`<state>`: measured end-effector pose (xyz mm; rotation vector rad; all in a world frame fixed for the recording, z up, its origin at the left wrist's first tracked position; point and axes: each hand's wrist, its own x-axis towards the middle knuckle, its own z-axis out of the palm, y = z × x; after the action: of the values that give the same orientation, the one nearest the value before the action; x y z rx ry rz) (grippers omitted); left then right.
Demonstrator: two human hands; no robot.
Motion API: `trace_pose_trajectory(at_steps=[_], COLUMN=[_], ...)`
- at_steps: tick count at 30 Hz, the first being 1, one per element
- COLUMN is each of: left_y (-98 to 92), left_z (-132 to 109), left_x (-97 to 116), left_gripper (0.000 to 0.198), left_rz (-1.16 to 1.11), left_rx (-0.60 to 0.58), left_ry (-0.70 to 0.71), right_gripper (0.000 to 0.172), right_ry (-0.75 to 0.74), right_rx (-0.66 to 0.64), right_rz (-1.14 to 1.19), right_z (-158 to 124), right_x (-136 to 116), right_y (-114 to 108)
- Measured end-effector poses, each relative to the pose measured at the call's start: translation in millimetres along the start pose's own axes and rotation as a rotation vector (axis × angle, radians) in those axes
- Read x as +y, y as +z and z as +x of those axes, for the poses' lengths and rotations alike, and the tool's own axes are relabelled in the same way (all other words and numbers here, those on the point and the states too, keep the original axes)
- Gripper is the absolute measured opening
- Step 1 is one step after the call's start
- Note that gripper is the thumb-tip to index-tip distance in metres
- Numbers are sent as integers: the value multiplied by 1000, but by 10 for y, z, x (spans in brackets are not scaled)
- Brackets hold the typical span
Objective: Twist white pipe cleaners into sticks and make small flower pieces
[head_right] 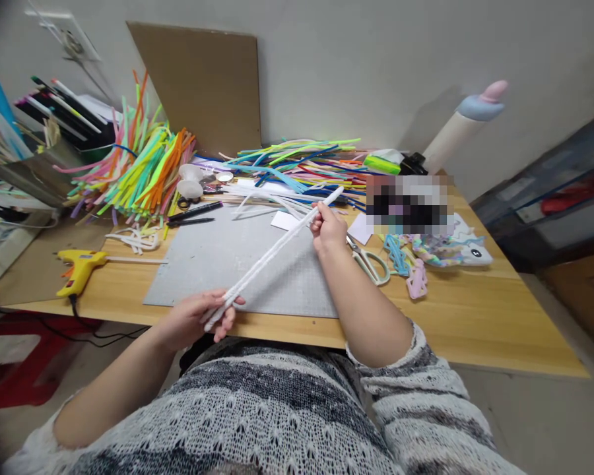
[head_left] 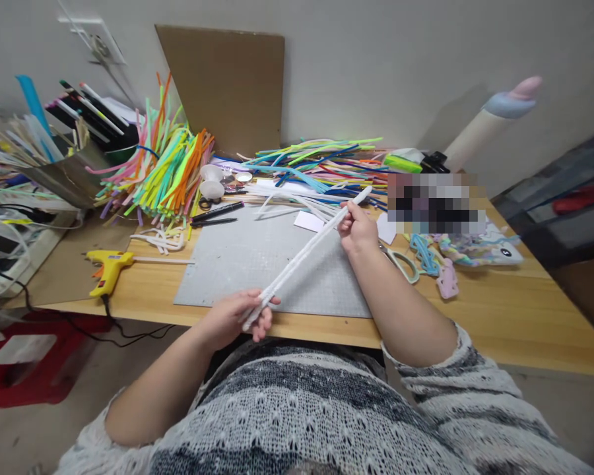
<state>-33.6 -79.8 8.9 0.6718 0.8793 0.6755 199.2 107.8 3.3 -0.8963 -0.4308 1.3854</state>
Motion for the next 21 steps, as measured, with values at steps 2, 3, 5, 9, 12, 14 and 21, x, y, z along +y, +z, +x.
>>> trace_pose_trajectory(at_steps=[2, 3, 5, 9, 12, 14, 21], left_y=[44, 63, 89, 112, 139, 158, 242], left_z=[45, 71, 124, 206, 166, 68, -401], left_x=[11, 15, 15, -18, -19, 6, 10], left_gripper=[33, 34, 33, 25, 27, 24, 28], left_rz=[33, 30, -7, -110, 89, 323, 515], left_rx=[-14, -32, -73, -90, 22, 211, 1363], left_ry=[-4, -7, -39, -128, -30, 179, -219], right_gripper=[13, 13, 13, 13, 14, 15, 13], right_ry=[-3, 0, 9, 19, 16, 18, 33], right_rx=[-8, -12, -20, -31, -40, -48, -66], right_rz=[-11, -17, -30, -51, -61, -66, -86], right_z=[-18, -26, -35, -43, -49, -54, -61], right_x=[34, 51, 80, 103, 97, 93, 118], right_y=[8, 11, 15, 16, 13, 11, -2])
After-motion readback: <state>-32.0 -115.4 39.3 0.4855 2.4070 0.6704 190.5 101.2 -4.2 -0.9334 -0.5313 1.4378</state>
